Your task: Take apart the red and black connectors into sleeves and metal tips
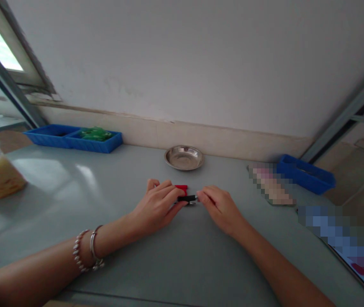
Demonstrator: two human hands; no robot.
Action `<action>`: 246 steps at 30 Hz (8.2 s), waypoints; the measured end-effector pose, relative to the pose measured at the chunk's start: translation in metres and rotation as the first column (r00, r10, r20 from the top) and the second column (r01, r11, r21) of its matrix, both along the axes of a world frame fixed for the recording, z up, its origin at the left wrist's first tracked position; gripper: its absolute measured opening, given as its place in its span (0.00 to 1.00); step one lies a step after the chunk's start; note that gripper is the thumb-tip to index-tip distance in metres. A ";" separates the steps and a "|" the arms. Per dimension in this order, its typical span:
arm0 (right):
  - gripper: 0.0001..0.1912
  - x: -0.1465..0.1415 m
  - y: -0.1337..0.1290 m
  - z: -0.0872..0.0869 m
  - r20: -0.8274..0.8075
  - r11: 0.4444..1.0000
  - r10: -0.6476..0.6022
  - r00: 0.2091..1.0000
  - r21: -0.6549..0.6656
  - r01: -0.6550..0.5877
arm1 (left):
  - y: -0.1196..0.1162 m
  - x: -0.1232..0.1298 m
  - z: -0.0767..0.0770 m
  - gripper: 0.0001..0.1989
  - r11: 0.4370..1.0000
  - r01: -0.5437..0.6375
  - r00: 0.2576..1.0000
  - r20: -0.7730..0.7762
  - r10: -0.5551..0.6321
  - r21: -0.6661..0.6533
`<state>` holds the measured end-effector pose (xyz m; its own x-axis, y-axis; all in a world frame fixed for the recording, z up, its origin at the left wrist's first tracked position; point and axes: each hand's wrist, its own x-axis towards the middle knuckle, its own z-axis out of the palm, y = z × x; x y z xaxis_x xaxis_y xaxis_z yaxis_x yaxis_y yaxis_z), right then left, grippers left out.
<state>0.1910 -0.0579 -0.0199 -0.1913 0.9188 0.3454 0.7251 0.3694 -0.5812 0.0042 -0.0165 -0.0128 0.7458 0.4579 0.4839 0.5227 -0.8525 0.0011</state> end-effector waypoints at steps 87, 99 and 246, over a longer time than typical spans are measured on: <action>0.09 0.018 0.006 -0.023 0.512 0.975 -0.206 0.834 0.182 0.129 | 0.051 -0.005 -0.024 0.10 0.942 -0.117 0.992 0.001 0.123 -0.314; 0.12 0.009 -0.002 -0.003 0.164 0.934 -0.301 0.940 0.249 0.256 | 0.044 -0.005 -0.020 0.16 0.950 -0.066 0.998 -0.011 0.065 -0.305; 0.09 0.004 -0.007 0.011 -0.018 0.944 -0.287 0.958 0.167 0.286 | 0.013 -0.003 -0.008 0.06 0.988 0.151 0.988 0.037 -0.150 -0.023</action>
